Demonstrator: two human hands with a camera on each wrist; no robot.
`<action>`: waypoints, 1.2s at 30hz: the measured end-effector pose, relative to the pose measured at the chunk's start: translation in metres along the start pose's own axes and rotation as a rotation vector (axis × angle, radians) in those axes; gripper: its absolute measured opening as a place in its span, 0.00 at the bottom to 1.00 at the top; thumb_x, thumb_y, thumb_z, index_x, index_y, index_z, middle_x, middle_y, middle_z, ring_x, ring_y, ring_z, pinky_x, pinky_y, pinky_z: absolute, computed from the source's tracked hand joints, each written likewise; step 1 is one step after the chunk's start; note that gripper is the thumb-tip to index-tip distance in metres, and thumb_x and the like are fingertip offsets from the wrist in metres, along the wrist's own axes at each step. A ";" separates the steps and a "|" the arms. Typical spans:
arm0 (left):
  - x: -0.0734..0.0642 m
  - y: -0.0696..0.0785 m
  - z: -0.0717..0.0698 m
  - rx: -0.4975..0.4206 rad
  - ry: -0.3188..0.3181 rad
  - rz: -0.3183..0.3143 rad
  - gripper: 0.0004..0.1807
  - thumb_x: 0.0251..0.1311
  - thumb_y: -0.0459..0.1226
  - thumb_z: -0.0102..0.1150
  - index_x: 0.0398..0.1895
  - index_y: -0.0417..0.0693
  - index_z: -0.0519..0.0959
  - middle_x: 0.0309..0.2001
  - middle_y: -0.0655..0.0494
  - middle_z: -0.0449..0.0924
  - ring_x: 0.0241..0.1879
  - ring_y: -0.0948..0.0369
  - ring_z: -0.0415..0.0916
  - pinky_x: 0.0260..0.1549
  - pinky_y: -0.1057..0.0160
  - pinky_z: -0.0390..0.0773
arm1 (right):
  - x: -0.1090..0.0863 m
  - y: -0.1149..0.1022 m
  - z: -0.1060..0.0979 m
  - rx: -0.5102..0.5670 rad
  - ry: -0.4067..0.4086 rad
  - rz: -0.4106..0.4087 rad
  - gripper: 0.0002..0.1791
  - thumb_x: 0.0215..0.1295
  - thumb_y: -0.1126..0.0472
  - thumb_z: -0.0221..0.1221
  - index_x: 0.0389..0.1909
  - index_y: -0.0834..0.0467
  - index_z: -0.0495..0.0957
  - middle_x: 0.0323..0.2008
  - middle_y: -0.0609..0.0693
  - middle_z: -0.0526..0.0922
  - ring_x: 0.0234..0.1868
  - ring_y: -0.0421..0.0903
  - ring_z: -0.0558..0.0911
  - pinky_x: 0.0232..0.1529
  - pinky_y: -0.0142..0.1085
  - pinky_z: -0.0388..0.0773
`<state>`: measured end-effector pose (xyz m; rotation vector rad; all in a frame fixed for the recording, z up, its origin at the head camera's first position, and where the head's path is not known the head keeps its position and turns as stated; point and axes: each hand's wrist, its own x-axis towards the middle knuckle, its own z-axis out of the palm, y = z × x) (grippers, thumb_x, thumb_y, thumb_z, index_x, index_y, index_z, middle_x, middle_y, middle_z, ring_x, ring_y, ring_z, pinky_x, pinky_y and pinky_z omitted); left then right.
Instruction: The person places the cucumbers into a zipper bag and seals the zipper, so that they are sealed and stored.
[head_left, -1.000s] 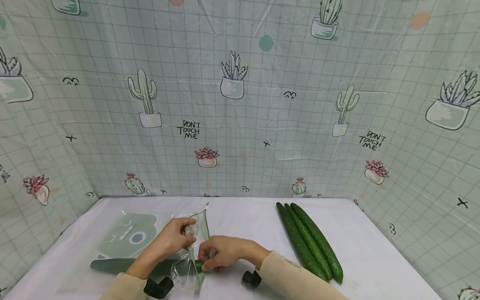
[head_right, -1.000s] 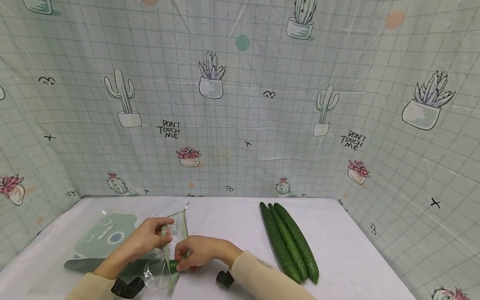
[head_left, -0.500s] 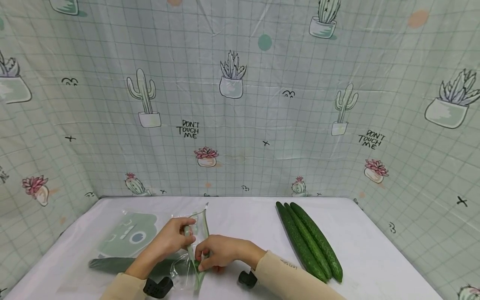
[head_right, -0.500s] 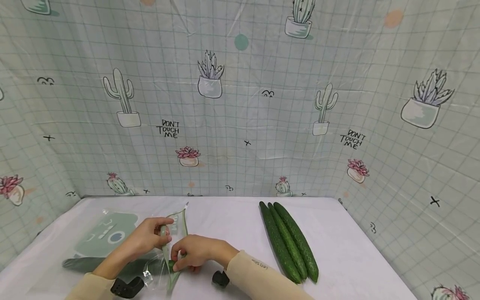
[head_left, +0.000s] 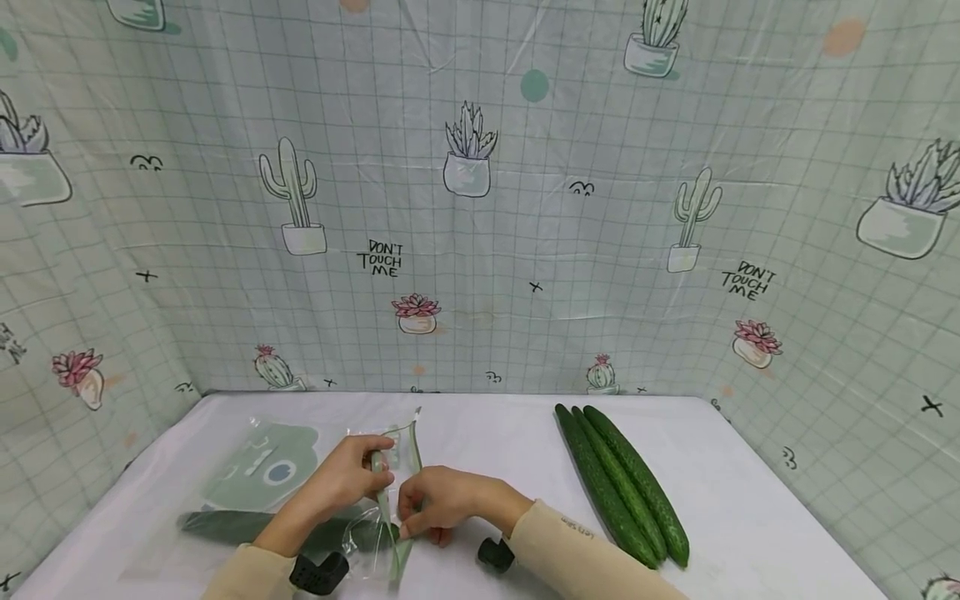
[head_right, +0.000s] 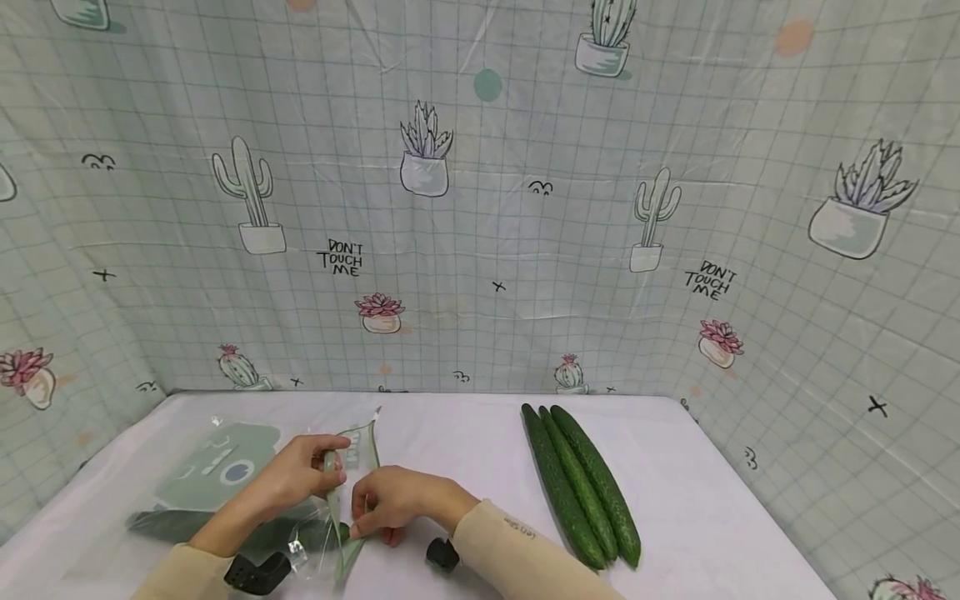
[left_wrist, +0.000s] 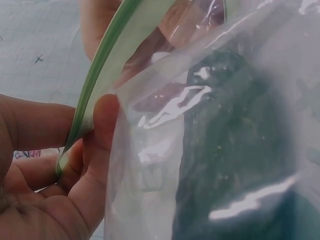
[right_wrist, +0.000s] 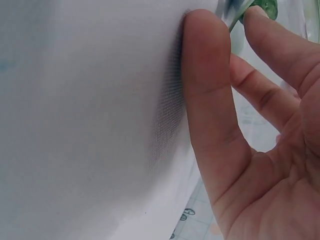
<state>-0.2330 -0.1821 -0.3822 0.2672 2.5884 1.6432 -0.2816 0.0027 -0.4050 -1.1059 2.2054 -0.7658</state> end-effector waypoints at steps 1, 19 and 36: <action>0.000 0.000 0.000 0.003 0.001 0.001 0.29 0.56 0.22 0.58 0.62 0.22 0.64 0.23 0.51 0.72 0.21 0.59 0.70 0.26 0.55 0.81 | 0.000 0.000 0.000 0.001 0.004 0.010 0.07 0.61 0.60 0.65 0.29 0.54 0.76 0.26 0.43 0.77 0.14 0.40 0.77 0.16 0.33 0.77; 0.000 -0.002 0.001 -0.014 -0.002 -0.009 0.29 0.56 0.21 0.58 0.62 0.21 0.64 0.23 0.52 0.73 0.22 0.59 0.72 0.26 0.56 0.81 | -0.024 0.004 -0.014 0.068 -0.016 -0.033 0.17 0.61 0.57 0.65 0.50 0.56 0.77 0.46 0.44 0.77 0.23 0.41 0.83 0.31 0.32 0.80; 0.000 -0.002 0.002 -0.029 -0.045 -0.025 0.30 0.58 0.23 0.57 0.64 0.24 0.63 0.24 0.51 0.71 0.23 0.58 0.70 0.26 0.53 0.79 | -0.125 0.032 -0.046 -0.150 0.249 -0.042 0.23 0.63 0.47 0.62 0.54 0.56 0.75 0.51 0.48 0.76 0.45 0.40 0.79 0.45 0.33 0.77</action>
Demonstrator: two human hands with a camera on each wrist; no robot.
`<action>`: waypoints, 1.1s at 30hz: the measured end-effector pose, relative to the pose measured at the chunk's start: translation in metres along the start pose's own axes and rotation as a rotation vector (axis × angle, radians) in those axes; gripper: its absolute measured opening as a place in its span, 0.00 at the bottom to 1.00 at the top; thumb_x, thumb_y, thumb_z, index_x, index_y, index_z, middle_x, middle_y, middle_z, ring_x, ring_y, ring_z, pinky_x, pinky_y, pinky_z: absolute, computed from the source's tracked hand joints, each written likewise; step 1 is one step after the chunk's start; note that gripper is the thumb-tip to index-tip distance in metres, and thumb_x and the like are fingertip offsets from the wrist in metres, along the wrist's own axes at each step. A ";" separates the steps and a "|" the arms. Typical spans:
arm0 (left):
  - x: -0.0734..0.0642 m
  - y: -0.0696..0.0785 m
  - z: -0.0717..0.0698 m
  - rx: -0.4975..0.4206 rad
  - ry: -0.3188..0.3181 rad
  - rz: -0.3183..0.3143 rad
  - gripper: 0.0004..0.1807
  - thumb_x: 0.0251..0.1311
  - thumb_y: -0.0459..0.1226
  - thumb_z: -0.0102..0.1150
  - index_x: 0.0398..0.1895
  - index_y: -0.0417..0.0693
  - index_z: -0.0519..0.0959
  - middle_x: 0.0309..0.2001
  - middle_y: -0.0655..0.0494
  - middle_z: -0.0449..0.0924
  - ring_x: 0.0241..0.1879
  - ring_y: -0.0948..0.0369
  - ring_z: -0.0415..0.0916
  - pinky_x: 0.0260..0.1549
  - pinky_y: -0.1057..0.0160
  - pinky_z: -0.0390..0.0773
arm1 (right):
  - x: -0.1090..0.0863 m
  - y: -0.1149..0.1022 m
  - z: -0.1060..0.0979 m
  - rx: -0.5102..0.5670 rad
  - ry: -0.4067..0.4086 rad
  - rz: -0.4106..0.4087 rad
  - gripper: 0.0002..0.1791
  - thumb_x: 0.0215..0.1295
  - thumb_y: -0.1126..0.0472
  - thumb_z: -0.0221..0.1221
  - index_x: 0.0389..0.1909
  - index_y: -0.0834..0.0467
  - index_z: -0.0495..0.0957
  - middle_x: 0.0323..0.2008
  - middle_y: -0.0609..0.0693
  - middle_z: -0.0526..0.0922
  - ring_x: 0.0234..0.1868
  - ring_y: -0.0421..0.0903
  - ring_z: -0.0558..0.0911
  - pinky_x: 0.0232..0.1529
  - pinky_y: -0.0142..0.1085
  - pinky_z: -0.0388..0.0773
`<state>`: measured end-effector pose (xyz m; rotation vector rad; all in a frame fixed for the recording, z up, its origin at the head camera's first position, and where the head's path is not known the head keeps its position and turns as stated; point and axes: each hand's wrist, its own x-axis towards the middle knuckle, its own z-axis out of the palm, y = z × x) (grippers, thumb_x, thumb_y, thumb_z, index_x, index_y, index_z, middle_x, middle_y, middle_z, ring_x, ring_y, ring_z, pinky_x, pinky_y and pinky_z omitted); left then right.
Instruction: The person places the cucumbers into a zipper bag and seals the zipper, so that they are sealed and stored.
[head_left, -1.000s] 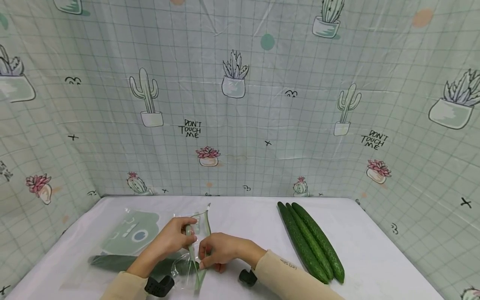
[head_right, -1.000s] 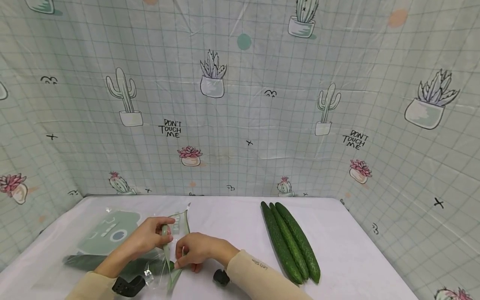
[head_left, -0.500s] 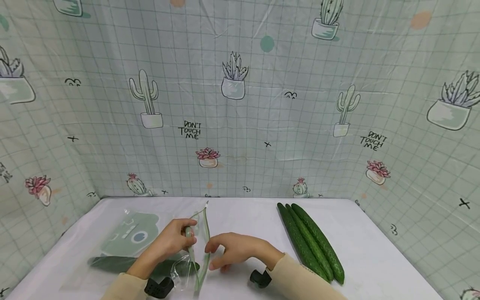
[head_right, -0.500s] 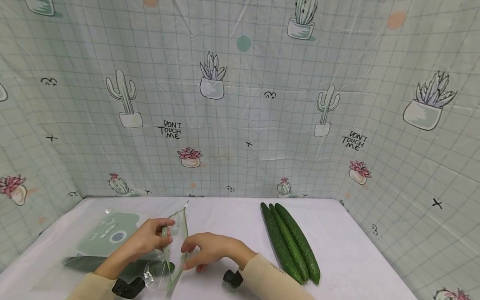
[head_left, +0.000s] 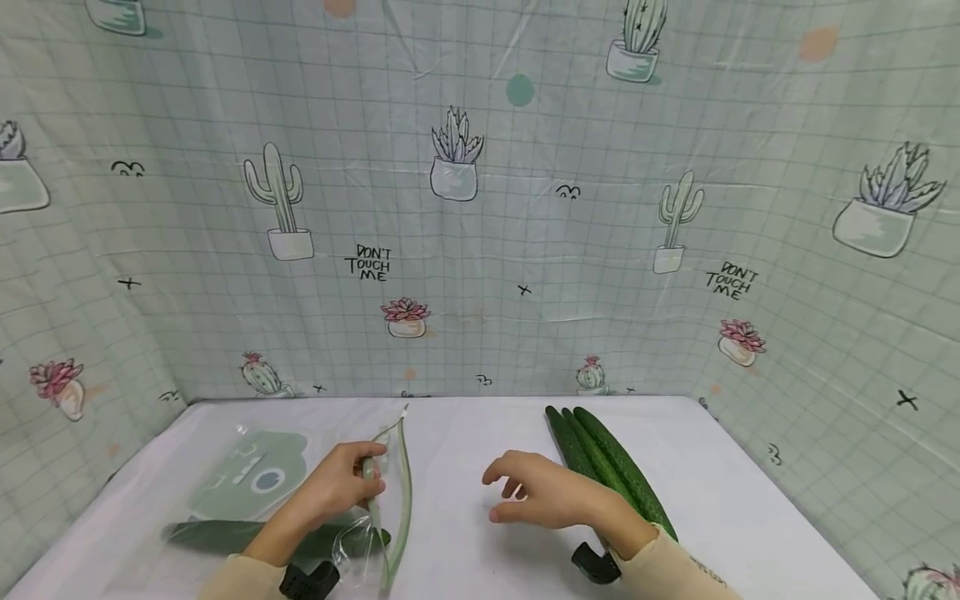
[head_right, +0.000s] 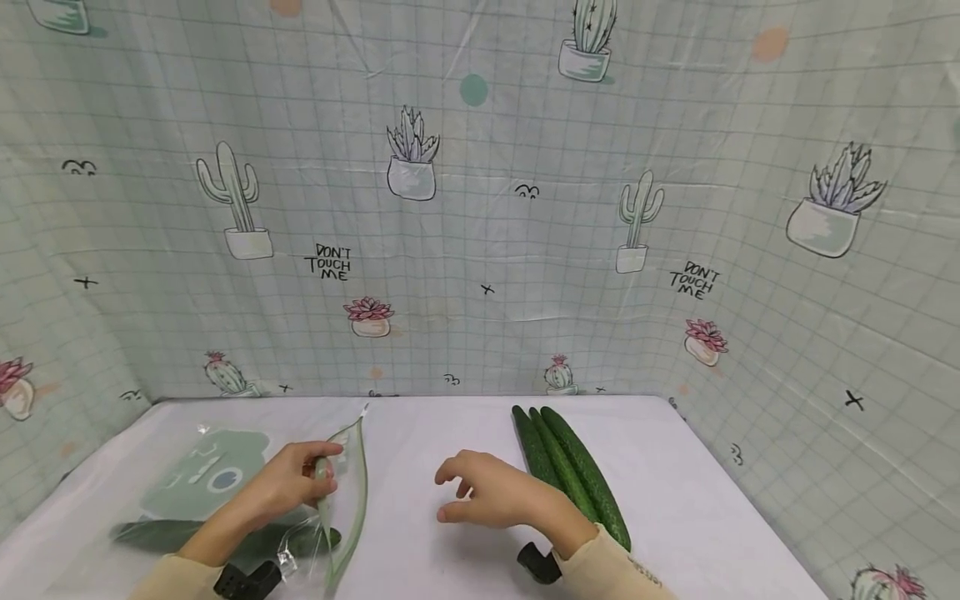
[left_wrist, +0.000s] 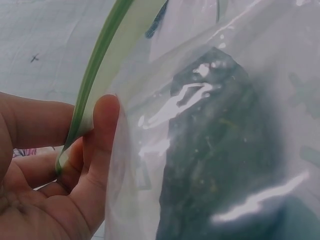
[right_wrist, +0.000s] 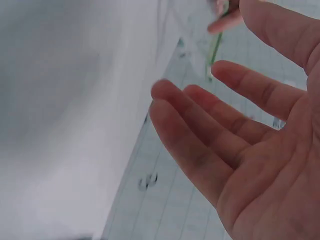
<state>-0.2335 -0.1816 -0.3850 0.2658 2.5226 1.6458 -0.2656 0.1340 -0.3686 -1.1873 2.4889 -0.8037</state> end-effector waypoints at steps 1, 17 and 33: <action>0.000 0.000 0.000 0.000 -0.001 0.004 0.30 0.58 0.23 0.57 0.64 0.24 0.62 0.24 0.51 0.71 0.24 0.58 0.70 0.26 0.53 0.79 | -0.005 0.003 -0.002 -0.016 0.022 0.010 0.22 0.63 0.47 0.61 0.52 0.55 0.76 0.50 0.48 0.76 0.46 0.42 0.79 0.46 0.34 0.77; -0.002 0.000 0.000 -0.016 -0.001 0.026 0.31 0.57 0.22 0.58 0.63 0.21 0.61 0.25 0.50 0.72 0.24 0.57 0.72 0.26 0.54 0.81 | -0.067 0.049 -0.021 -0.266 0.198 0.238 0.31 0.59 0.45 0.64 0.60 0.56 0.73 0.59 0.50 0.69 0.60 0.53 0.71 0.55 0.51 0.71; -0.002 0.000 0.000 -0.005 -0.019 0.028 0.31 0.58 0.23 0.57 0.64 0.22 0.60 0.25 0.50 0.72 0.24 0.57 0.71 0.26 0.53 0.80 | -0.084 0.058 -0.016 -0.245 0.114 0.399 0.47 0.52 0.40 0.67 0.70 0.56 0.63 0.68 0.68 0.59 0.70 0.68 0.52 0.62 0.65 0.53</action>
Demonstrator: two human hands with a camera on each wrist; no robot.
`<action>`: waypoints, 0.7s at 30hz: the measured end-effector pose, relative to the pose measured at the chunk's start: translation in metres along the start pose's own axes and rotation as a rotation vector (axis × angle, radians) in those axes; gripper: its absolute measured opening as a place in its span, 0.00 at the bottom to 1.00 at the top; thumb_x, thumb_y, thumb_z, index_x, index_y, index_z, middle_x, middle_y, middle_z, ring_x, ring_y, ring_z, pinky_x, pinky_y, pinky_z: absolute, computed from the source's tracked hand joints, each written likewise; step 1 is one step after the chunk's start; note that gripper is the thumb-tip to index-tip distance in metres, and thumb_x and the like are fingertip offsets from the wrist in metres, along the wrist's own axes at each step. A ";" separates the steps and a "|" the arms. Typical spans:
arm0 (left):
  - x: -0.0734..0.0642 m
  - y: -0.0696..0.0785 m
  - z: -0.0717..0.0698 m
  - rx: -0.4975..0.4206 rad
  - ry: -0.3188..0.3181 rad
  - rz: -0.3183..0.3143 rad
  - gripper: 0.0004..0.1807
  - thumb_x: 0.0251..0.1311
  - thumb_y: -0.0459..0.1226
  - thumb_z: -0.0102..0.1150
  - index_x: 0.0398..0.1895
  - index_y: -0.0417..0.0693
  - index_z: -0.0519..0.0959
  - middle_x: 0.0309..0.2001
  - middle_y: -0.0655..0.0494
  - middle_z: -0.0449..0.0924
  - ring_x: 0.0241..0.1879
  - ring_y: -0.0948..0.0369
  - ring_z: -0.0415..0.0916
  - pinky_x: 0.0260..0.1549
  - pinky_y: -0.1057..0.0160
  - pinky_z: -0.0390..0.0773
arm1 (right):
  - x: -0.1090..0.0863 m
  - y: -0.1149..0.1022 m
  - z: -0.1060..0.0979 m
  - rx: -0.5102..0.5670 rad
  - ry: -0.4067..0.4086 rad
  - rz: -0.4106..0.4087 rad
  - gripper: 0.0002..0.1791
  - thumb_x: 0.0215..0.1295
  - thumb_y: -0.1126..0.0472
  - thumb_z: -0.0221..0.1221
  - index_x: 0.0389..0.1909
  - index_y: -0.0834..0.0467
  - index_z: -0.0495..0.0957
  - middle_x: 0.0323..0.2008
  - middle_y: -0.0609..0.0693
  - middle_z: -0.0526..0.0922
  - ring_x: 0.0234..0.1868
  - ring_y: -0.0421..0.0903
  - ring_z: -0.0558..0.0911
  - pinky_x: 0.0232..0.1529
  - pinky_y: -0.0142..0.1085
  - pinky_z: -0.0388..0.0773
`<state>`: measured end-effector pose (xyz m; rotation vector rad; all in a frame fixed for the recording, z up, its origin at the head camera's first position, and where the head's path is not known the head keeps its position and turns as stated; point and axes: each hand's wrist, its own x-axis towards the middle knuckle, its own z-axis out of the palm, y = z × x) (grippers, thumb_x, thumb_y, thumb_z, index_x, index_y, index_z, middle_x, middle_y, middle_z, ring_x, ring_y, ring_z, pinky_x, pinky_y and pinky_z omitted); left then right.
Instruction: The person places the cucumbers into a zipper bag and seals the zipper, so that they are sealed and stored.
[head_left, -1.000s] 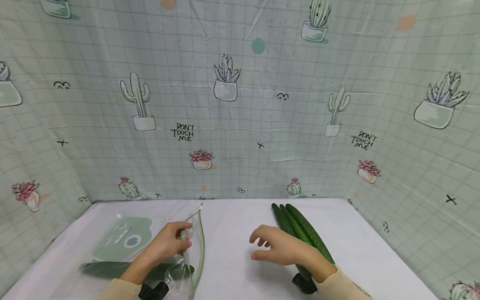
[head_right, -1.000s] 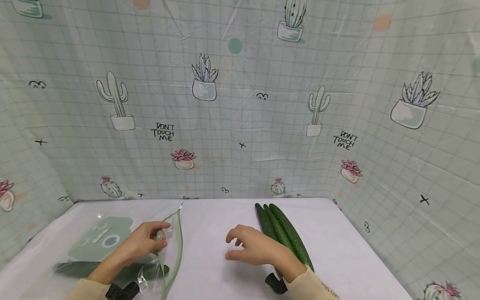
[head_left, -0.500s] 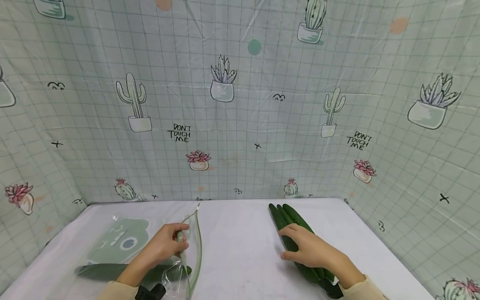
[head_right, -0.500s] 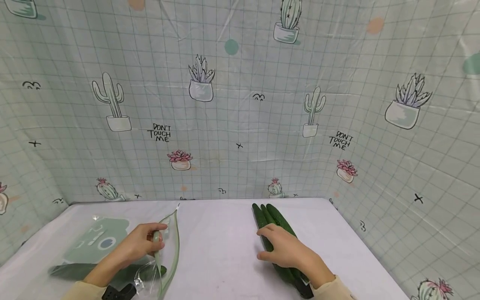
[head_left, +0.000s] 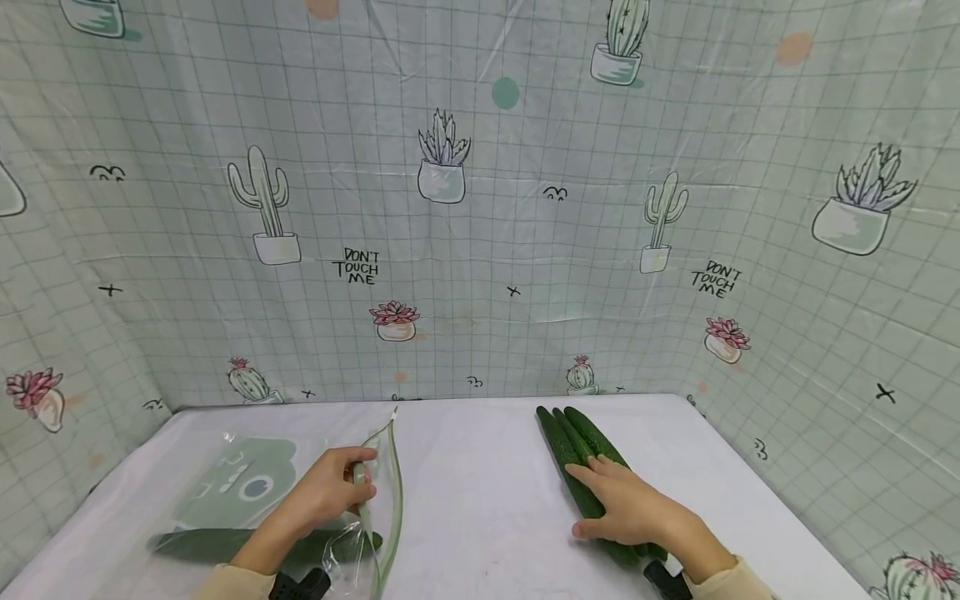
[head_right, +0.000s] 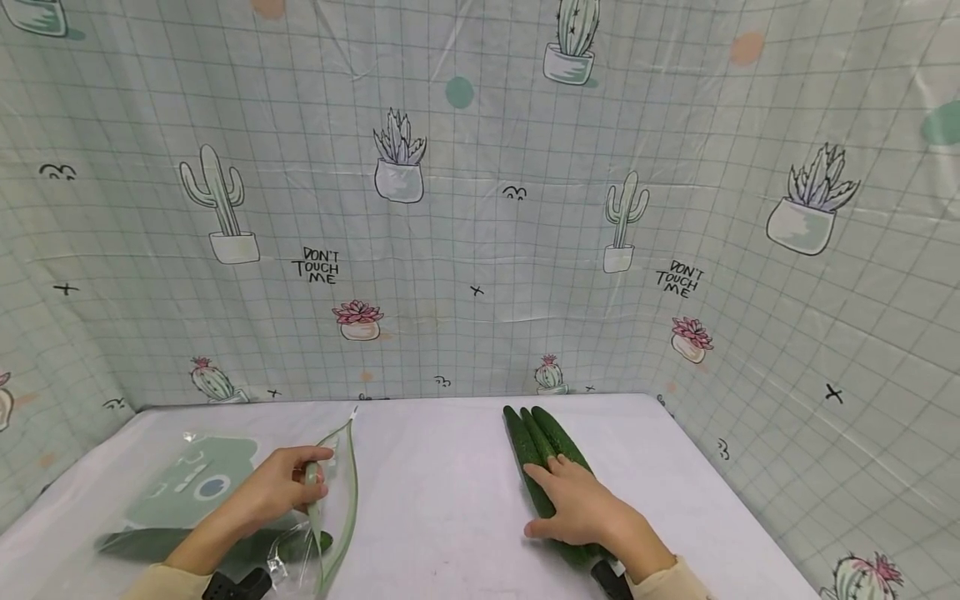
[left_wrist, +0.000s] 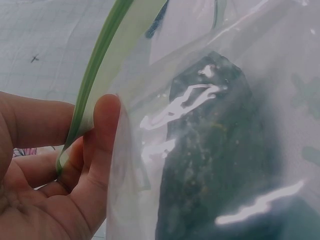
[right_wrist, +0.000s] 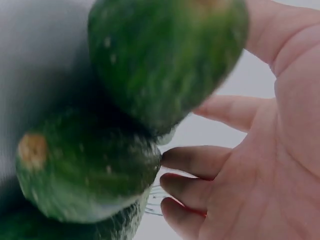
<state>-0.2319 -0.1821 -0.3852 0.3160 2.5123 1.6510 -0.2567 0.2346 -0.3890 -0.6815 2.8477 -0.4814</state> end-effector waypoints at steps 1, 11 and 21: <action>0.000 0.000 0.000 0.000 0.000 -0.002 0.31 0.58 0.23 0.57 0.64 0.22 0.60 0.25 0.50 0.72 0.24 0.57 0.71 0.26 0.53 0.80 | 0.000 -0.001 0.001 0.002 -0.007 0.000 0.47 0.52 0.40 0.67 0.70 0.55 0.62 0.68 0.68 0.58 0.70 0.68 0.51 0.63 0.65 0.52; 0.000 0.000 0.000 0.014 0.005 0.006 0.30 0.58 0.23 0.58 0.64 0.22 0.62 0.25 0.50 0.71 0.24 0.56 0.71 0.25 0.54 0.80 | 0.001 -0.013 0.007 -0.010 -0.018 -0.033 0.47 0.53 0.40 0.67 0.71 0.55 0.62 0.70 0.66 0.56 0.69 0.66 0.55 0.63 0.62 0.56; -0.001 0.000 0.000 0.009 0.002 -0.011 0.31 0.57 0.24 0.58 0.64 0.22 0.61 0.25 0.49 0.72 0.25 0.55 0.73 0.26 0.54 0.80 | 0.003 -0.022 0.014 0.149 -0.025 0.004 0.46 0.52 0.50 0.70 0.70 0.58 0.61 0.65 0.66 0.64 0.64 0.64 0.65 0.55 0.59 0.67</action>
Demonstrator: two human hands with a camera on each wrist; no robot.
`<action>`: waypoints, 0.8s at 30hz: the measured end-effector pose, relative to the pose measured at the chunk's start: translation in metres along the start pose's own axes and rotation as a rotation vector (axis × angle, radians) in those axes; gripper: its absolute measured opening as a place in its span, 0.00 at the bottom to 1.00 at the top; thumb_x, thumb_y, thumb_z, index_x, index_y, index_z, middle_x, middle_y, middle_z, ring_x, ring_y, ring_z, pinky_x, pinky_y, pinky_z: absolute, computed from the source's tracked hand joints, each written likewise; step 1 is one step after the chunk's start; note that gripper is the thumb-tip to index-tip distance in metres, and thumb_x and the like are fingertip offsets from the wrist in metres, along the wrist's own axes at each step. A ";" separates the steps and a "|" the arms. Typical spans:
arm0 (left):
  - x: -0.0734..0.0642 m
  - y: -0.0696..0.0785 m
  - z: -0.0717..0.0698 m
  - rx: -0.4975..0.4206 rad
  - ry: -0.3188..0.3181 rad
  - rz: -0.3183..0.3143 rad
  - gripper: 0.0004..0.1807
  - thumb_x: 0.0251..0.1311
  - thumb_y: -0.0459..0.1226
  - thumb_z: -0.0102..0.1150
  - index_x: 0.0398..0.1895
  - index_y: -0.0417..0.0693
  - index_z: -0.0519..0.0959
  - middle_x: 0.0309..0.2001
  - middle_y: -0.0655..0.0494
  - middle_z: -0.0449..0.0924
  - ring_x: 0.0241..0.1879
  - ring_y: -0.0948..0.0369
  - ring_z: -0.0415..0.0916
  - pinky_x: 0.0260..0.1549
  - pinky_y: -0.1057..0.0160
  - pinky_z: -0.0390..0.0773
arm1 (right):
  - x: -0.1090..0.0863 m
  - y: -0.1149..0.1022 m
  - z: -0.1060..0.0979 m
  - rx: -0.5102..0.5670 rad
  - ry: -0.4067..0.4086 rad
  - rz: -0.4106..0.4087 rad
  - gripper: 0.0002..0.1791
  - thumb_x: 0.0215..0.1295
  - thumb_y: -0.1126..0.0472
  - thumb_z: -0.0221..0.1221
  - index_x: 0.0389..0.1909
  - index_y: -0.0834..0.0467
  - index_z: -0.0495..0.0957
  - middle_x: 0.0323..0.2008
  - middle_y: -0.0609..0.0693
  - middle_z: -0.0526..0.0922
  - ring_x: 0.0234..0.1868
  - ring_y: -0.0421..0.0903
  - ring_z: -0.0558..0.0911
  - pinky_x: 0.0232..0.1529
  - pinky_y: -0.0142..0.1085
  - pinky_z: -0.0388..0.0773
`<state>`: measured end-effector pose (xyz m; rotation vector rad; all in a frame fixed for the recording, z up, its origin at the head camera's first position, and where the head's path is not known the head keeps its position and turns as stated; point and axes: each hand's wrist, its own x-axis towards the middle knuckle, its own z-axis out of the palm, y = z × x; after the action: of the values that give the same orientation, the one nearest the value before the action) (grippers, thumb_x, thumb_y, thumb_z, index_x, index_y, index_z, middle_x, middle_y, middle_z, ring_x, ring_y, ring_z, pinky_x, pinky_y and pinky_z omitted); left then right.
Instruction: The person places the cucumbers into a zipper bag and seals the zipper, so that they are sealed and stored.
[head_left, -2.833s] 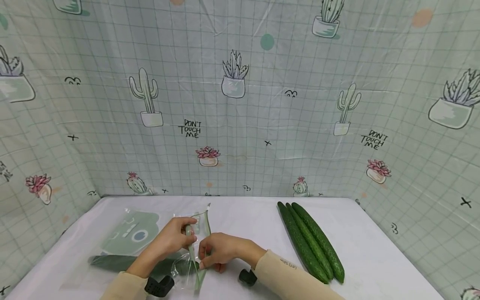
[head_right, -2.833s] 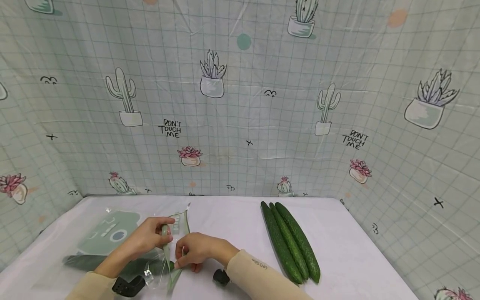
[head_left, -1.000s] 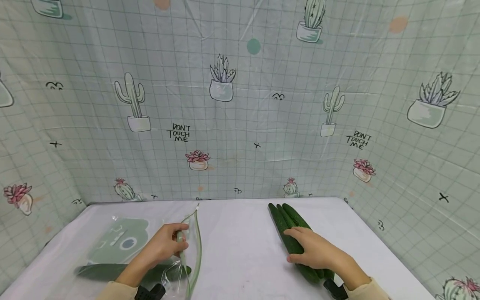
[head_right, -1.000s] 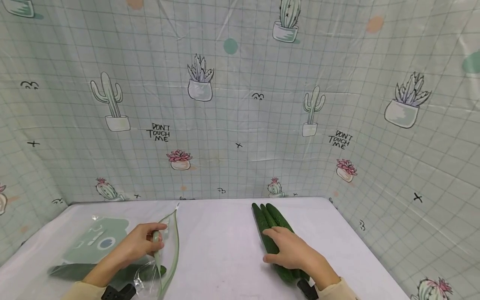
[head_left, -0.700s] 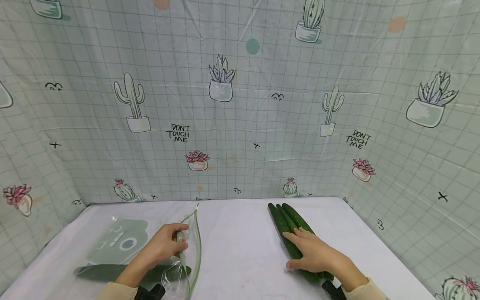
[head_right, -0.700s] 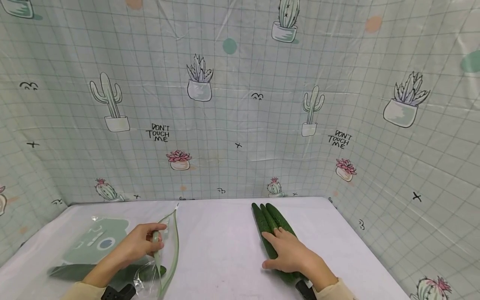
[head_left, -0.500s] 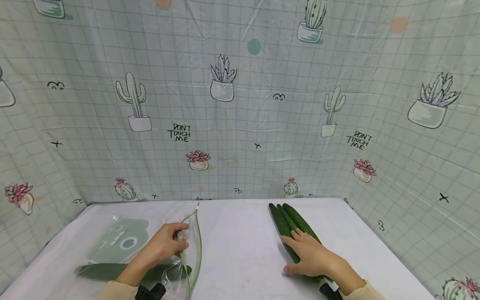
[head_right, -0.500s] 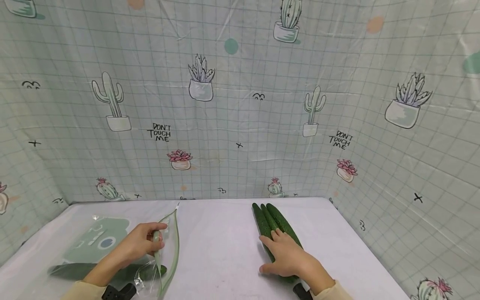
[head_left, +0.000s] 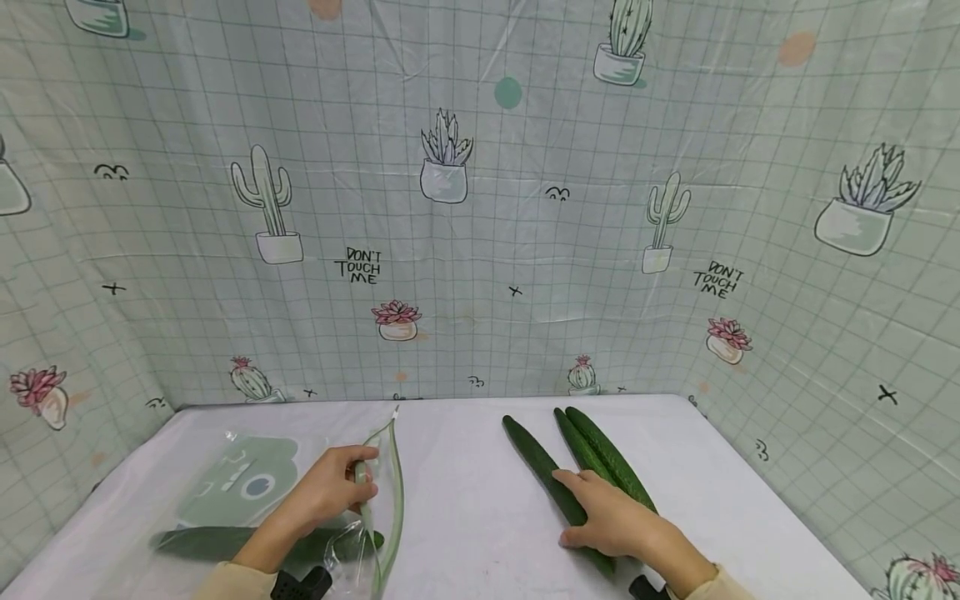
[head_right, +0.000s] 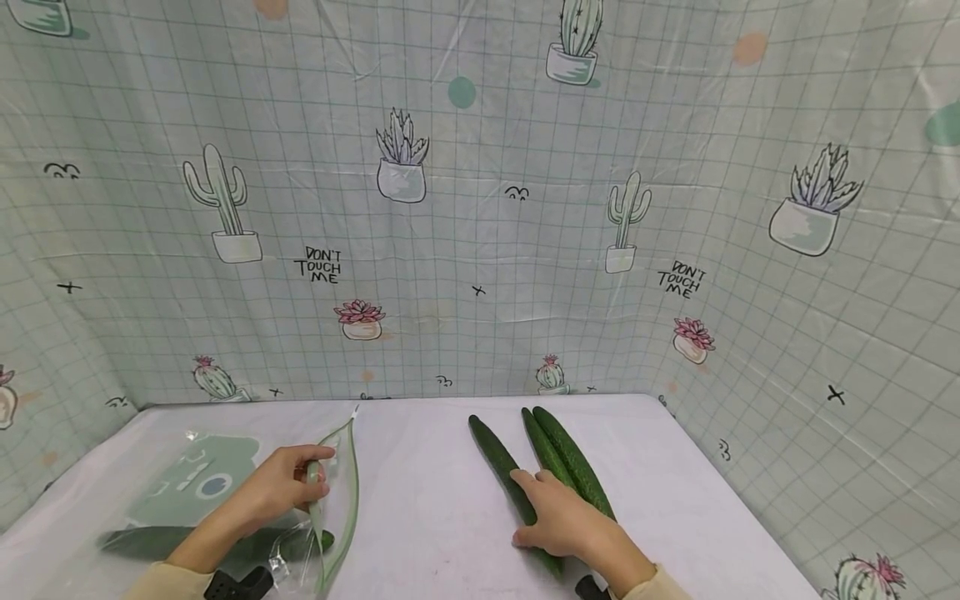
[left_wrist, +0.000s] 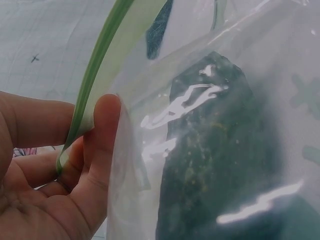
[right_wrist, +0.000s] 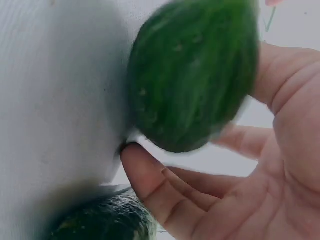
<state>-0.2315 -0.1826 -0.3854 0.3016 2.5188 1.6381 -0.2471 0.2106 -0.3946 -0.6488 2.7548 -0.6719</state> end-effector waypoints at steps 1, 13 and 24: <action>0.000 0.000 0.000 -0.002 -0.002 0.001 0.31 0.58 0.23 0.57 0.64 0.22 0.61 0.25 0.50 0.72 0.25 0.55 0.73 0.26 0.54 0.80 | 0.000 0.000 0.001 0.001 0.001 0.002 0.46 0.52 0.50 0.70 0.70 0.58 0.61 0.63 0.65 0.66 0.63 0.64 0.67 0.55 0.59 0.68; 0.000 -0.002 0.000 -0.017 -0.005 0.003 0.31 0.58 0.23 0.57 0.64 0.22 0.60 0.25 0.50 0.72 0.25 0.56 0.72 0.26 0.54 0.80 | 0.005 0.000 0.004 0.048 0.003 -0.030 0.41 0.56 0.57 0.68 0.69 0.60 0.61 0.60 0.63 0.71 0.61 0.63 0.70 0.53 0.59 0.70; 0.000 -0.001 0.000 -0.008 0.007 -0.003 0.31 0.58 0.23 0.57 0.64 0.22 0.61 0.25 0.49 0.72 0.25 0.55 0.73 0.26 0.54 0.80 | 0.005 0.000 0.002 0.201 0.066 -0.035 0.33 0.60 0.56 0.64 0.66 0.53 0.67 0.56 0.60 0.73 0.47 0.54 0.76 0.33 0.43 0.72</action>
<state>-0.2320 -0.1829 -0.3867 0.2920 2.5154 1.6507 -0.2509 0.2070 -0.3967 -0.6419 2.6921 -0.9801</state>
